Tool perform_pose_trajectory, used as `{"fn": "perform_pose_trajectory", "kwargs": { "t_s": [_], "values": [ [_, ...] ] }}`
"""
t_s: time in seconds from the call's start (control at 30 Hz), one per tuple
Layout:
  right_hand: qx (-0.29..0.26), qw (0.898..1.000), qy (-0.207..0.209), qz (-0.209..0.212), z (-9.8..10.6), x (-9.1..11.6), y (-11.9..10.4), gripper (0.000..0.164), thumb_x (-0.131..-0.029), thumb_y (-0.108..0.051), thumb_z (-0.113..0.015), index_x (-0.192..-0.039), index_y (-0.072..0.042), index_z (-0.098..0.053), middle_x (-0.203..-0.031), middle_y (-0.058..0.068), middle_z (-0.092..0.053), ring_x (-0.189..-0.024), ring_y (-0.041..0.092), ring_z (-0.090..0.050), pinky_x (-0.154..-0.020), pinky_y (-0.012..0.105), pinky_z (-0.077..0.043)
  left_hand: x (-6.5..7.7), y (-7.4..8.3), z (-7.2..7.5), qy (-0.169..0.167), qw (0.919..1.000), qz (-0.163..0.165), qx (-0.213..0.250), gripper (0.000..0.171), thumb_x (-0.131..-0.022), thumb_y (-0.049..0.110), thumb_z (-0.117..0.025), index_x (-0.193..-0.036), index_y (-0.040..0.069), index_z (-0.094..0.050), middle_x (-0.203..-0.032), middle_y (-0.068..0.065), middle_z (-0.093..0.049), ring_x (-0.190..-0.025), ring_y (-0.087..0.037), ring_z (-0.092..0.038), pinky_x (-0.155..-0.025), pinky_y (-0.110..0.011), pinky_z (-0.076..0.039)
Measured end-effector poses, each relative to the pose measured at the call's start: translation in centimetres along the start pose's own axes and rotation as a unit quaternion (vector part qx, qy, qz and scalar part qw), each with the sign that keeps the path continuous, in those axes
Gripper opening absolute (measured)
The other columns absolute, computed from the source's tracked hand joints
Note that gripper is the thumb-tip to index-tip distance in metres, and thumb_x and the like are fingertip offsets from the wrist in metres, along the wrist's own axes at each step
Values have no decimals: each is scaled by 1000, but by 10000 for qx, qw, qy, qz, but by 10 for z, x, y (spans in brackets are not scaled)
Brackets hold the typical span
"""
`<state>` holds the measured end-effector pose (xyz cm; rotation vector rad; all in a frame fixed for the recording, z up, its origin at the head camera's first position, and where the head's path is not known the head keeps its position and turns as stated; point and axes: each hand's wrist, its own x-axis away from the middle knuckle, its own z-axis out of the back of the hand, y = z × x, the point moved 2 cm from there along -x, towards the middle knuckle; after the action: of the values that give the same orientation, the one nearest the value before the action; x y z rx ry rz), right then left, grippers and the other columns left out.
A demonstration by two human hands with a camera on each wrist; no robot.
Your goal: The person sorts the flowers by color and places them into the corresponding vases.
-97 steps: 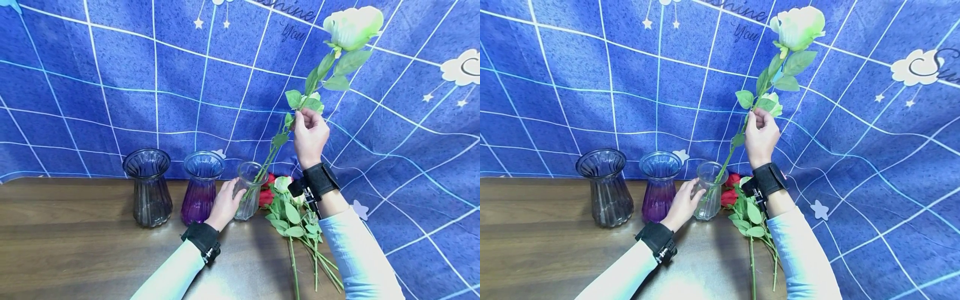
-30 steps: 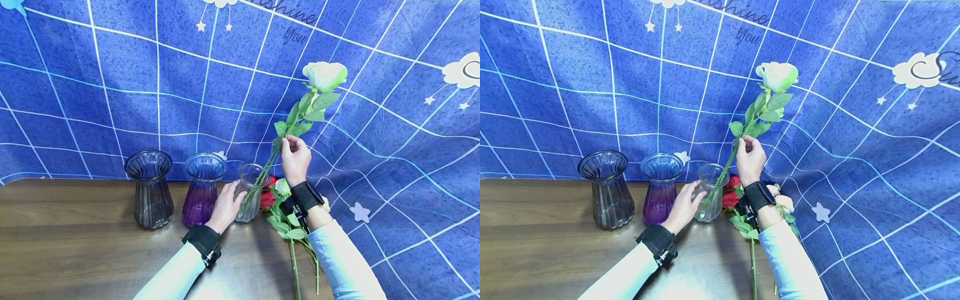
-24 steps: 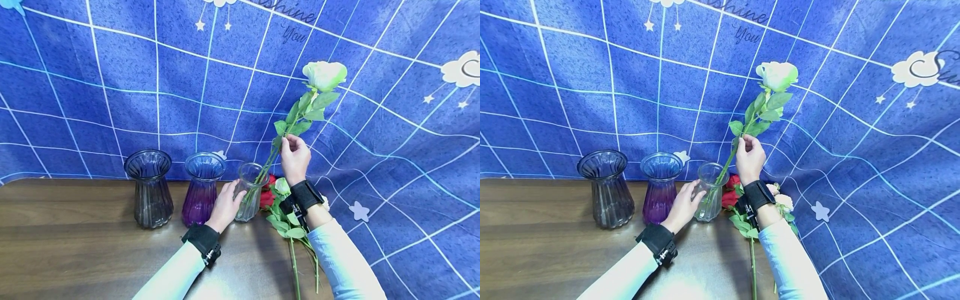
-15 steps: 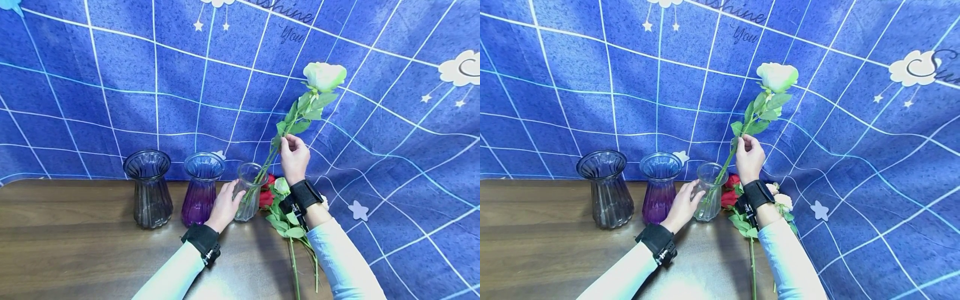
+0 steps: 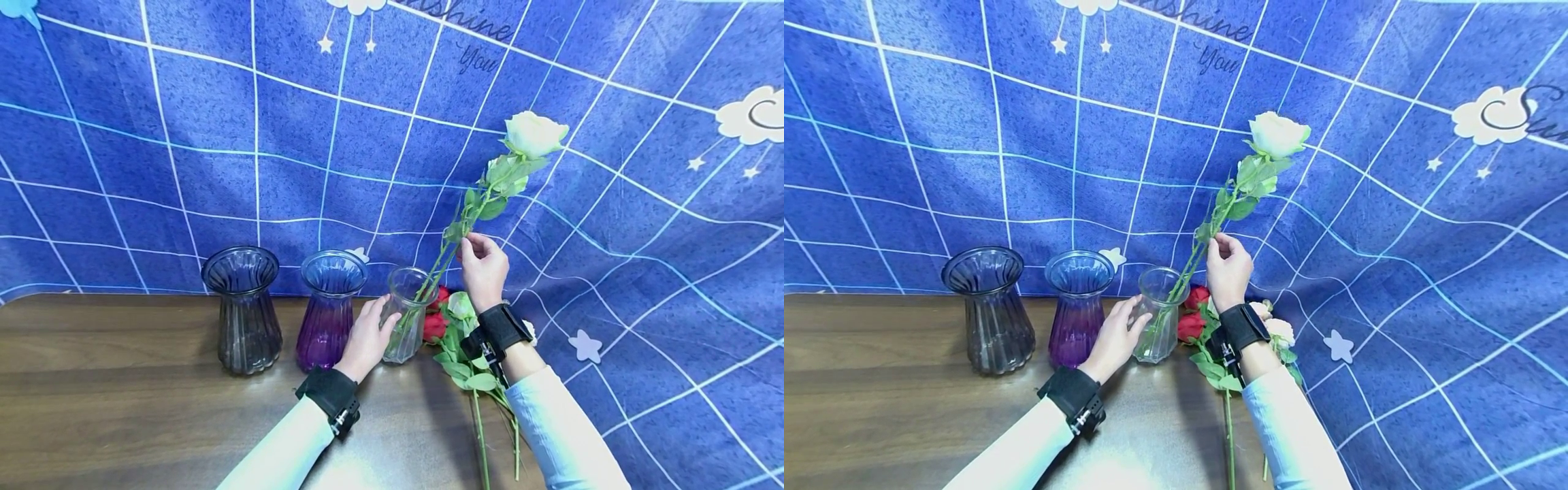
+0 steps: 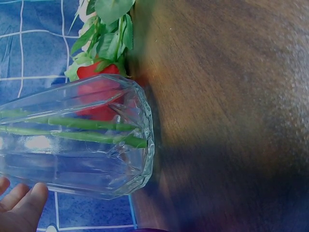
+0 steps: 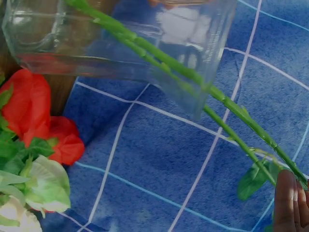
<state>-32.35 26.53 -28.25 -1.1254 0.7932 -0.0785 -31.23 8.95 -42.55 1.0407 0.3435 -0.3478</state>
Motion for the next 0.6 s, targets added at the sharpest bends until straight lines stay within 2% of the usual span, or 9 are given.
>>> {"fn": "perform_pose_trajectory", "kwargs": {
  "t_s": [0.1,0.33,0.6],
  "values": [
    [35,10000,-23,-86,2,1,4,22,-88,-8,-61,-104,5,-67,-92,27,-68,-53,-10,-56,-53,8,-49,0,-1,0,-18,10000,6,7,46,-93,29,-58,-131,5,-51,-127,-18,-55,-115,-32,-56,-96,-44,-48],
    [311,9994,-85,-160,6,5,9,21,-87,-10,-62,-101,5,-67,-87,27,-68,-55,1,-59,-52,8,-47,-1,-2,-1,-106,9998,154,39,45,-93,30,-57,-132,7,-51,-129,-17,-54,-115,-31,-56,-96,-44,-47],
    [491,9984,-198,-178,11,11,15,19,-87,-11,-62,-101,2,-69,-85,23,-69,-55,-7,-55,-54,9,-49,0,0,0,-38,10000,74,14,46,-93,30,-58,-131,5,-51,-128,-17,-55,-114,-32,-57,-95,-45,-48]
  ]
}}
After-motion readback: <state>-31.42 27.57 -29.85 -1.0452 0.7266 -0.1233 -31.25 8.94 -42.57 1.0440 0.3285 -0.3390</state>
